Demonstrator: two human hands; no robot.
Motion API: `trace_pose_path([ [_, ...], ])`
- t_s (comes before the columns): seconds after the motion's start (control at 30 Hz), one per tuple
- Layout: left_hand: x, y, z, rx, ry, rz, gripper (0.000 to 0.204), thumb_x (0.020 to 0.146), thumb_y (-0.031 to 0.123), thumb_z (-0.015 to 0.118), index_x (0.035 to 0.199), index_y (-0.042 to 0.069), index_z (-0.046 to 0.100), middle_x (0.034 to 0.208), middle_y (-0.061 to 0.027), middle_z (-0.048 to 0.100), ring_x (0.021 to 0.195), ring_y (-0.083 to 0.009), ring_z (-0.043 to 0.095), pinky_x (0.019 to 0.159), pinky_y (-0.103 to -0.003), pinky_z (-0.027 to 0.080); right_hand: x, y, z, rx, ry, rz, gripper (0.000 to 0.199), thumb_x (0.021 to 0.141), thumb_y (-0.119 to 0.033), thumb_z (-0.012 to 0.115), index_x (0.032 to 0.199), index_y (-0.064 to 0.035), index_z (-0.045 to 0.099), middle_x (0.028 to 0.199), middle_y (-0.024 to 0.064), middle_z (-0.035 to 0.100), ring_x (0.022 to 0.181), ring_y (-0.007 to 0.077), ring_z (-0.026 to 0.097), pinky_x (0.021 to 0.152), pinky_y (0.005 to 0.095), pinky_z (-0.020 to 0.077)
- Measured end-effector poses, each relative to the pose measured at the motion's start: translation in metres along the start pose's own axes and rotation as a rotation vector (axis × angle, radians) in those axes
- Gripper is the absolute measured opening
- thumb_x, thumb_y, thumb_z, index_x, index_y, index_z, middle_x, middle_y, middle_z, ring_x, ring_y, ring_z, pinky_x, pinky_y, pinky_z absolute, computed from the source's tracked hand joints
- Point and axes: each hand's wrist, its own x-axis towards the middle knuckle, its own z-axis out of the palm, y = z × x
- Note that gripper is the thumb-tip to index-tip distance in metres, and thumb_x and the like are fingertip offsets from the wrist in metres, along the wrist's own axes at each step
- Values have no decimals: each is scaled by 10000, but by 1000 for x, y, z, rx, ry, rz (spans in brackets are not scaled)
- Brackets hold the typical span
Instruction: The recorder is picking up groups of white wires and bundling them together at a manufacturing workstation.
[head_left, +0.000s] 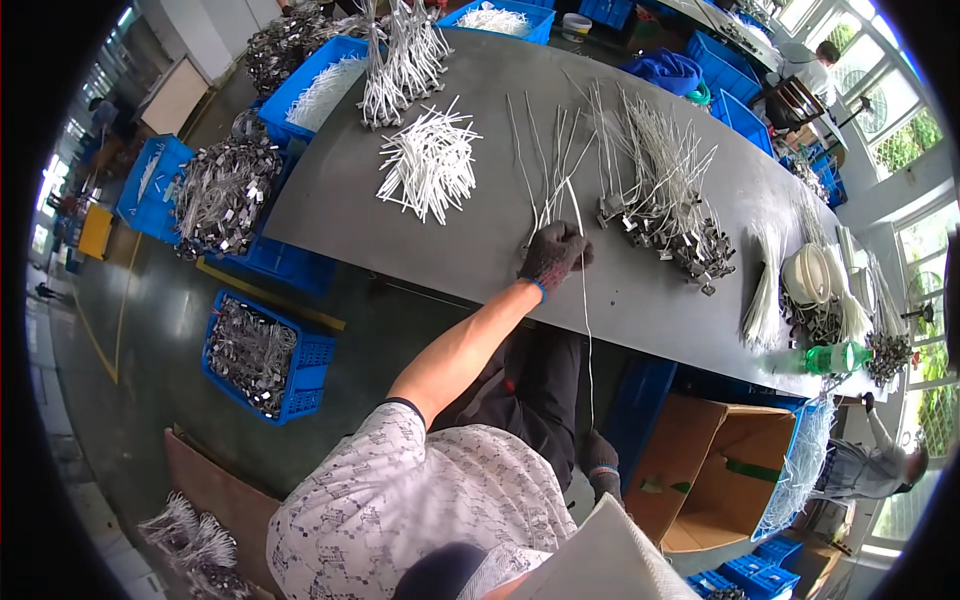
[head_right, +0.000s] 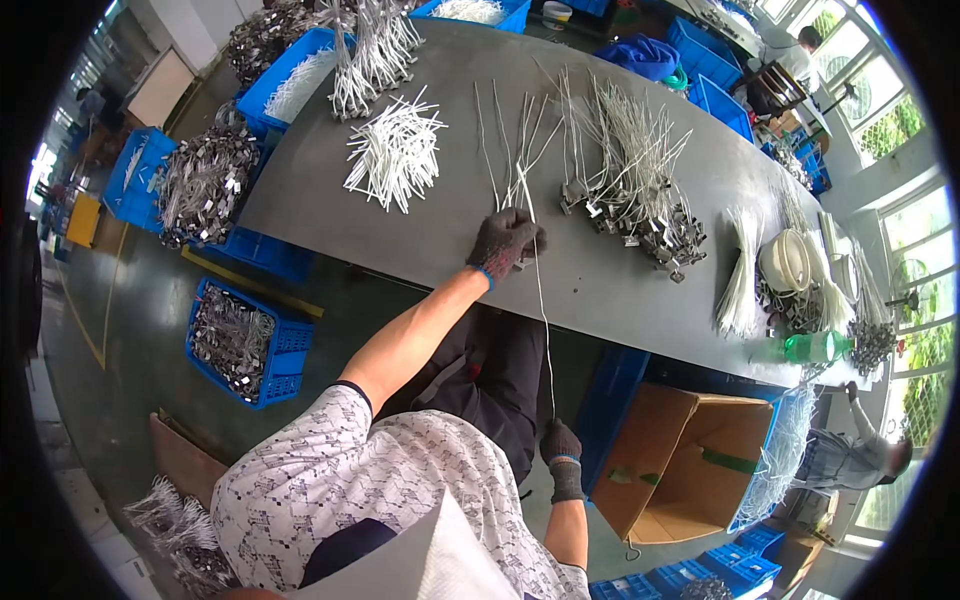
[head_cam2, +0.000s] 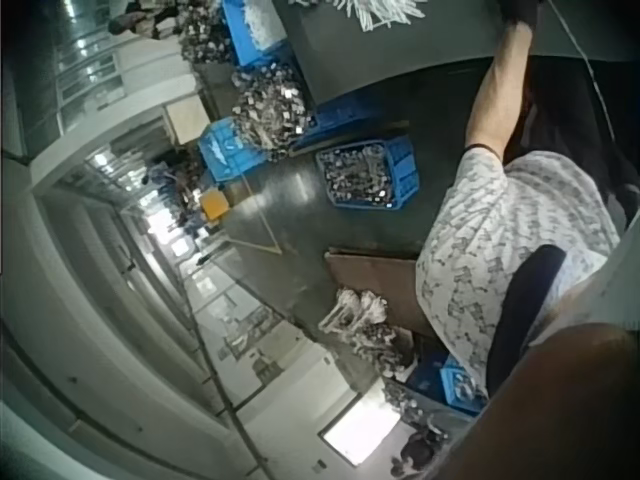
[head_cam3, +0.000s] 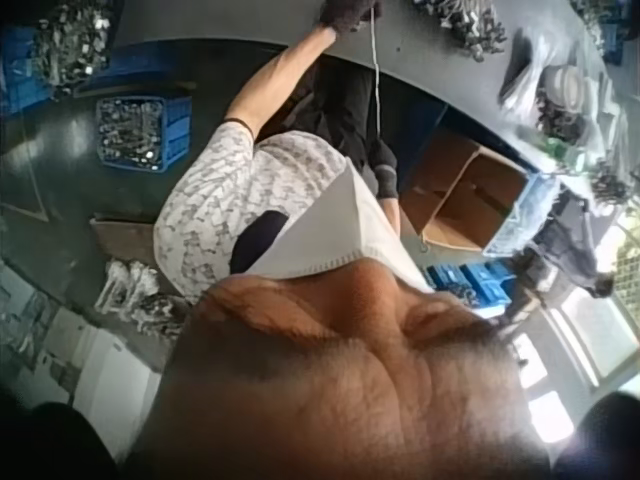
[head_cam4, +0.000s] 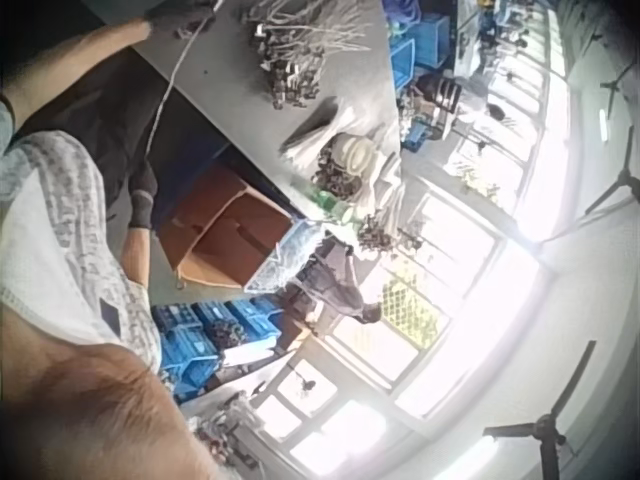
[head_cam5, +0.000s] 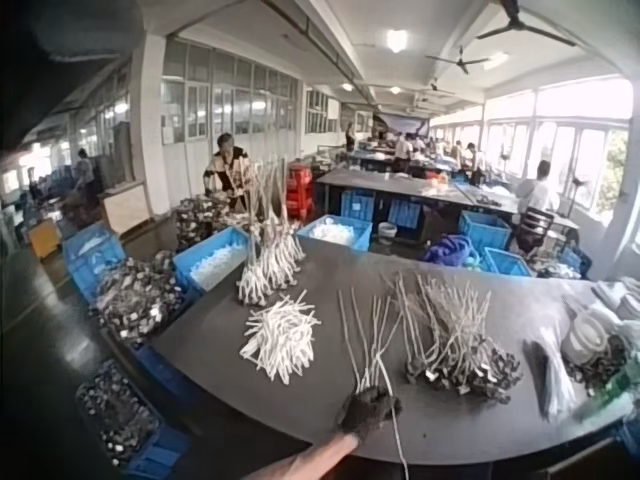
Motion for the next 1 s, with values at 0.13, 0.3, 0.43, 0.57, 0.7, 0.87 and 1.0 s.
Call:
trace_pose_path([
  [0.13, -11, 13, 22, 187, -67, 2, 123, 937, 140, 674, 918, 20, 661, 833, -53, 699, 700, -112, 652, 646, -282, 569, 12, 30, 5, 27, -97, -212, 228, 927, -206, 539, 1062, -113, 698, 1006, 213, 715, 951, 408, 688, 795, 501, 552],
  [0.3, -21, -62, 9, 170, -107, 37, 185, 953, 196, 686, 903, 18, 686, 829, -27, 695, 759, -86, 630, 697, -259, 542, 43, -144, -144, 1074, 277, -240, 327, 994, -328, 599, 1042, -12, 672, 830, 76, 692, 739, 192, 614, 704, 349, 497],
  [0.43, -57, -54, 34, 343, -266, 14, 226, 952, 216, 693, 956, -9, 704, 835, -43, 712, 785, -85, 632, 719, -271, 524, 101, -159, -178, 1194, 596, -338, 422, 1029, -346, 530, 1171, 31, 657, 846, 64, 662, 782, 142, 590, 679, 308, 481],
  [0.57, -70, -59, 25, 437, -230, 51, 258, 936, 229, 708, 990, -23, 717, 828, -83, 729, 770, -92, 640, 708, -288, 522, 129, -186, -185, 1614, 421, -42, 474, 1030, -377, 527, 1213, 45, 644, 858, 78, 648, 784, 137, 579, 672, 295, 474],
  [0.7, -52, -71, 14, 522, -151, 35, 274, 949, 241, 689, 1010, -24, 718, 863, -78, 735, 796, -91, 643, 735, -282, 524, 161, -180, -163, 1519, 434, -128, 485, 1017, -401, 547, 1199, 38, 645, 876, 61, 650, 729, 139, 572, 647, 293, 470],
  [0.87, 16, -59, -47, 589, -274, -45, 384, 935, 365, 627, 945, -2, 741, 772, -106, 709, 743, -145, 650, 716, -321, 513, 171, -208, -212, 1265, 404, -60, 459, 1016, -366, 525, 1284, 5, 571, 928, 111, 662, 695, 181, 608, 598, 315, 492],
  [1.0, 42, -6, -64, 1036, -155, -21, 445, 906, 467, 573, 907, 51, 730, 825, -184, 705, 795, -346, 687, 760, -438, 523, 299, -100, -209, 331, 1079, -75, 728, 929, -387, 667, 1493, -44, 358, 1048, 160, 683, 879, 255, 684, 695, 411, 565],
])
